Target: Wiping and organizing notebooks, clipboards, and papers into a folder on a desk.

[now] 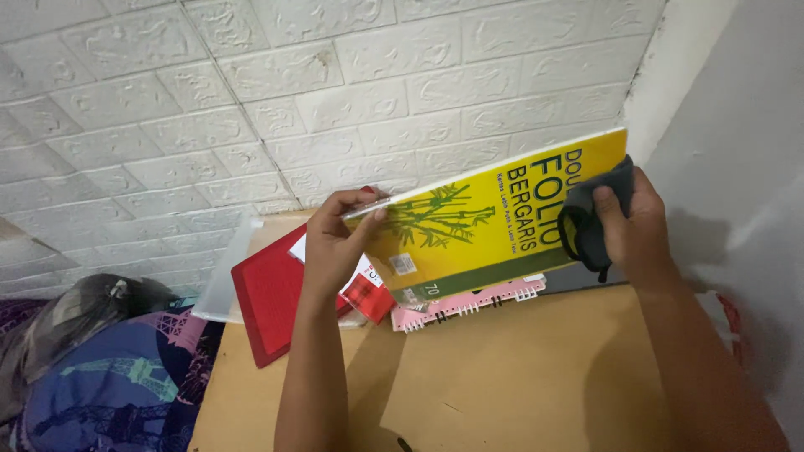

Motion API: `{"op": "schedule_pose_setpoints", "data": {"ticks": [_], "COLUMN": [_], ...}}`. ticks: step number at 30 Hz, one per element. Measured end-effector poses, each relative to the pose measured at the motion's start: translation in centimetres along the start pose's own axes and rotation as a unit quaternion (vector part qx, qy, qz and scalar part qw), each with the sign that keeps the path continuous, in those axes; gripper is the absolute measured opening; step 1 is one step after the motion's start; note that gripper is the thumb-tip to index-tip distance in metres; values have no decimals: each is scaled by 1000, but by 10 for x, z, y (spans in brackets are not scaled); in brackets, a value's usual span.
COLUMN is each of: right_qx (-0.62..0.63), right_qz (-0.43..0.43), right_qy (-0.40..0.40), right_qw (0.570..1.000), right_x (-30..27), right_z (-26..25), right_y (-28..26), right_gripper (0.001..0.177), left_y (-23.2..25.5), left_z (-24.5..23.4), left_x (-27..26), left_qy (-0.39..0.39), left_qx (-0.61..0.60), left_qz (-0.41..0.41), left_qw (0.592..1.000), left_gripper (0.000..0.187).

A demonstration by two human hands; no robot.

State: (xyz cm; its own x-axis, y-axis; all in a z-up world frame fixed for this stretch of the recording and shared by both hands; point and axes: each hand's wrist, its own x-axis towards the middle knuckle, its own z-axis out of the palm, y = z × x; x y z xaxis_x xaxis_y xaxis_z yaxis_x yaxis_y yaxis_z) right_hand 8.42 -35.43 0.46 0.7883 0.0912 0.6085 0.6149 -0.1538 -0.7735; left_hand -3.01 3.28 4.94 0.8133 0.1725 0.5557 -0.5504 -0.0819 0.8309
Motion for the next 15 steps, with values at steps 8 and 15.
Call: {"op": "schedule_pose_setpoints", "data": {"ticks": [8,15], "right_qx": [14,4], "right_qz": [27,-38], "right_qy": [-18,2], "right_qw": [999,999], "right_x": [-3,-8], "right_z": [-3,-14], "right_y": [-9,4], "right_gripper": [23,21], "left_y": [45,75], "left_z": [9,15], "left_x": [-6,-14], "left_qy": [-45,-126], "left_qx": [245,330], "left_qz": [27,62], "left_qw": [968,934], "left_gripper": [13,14]}}
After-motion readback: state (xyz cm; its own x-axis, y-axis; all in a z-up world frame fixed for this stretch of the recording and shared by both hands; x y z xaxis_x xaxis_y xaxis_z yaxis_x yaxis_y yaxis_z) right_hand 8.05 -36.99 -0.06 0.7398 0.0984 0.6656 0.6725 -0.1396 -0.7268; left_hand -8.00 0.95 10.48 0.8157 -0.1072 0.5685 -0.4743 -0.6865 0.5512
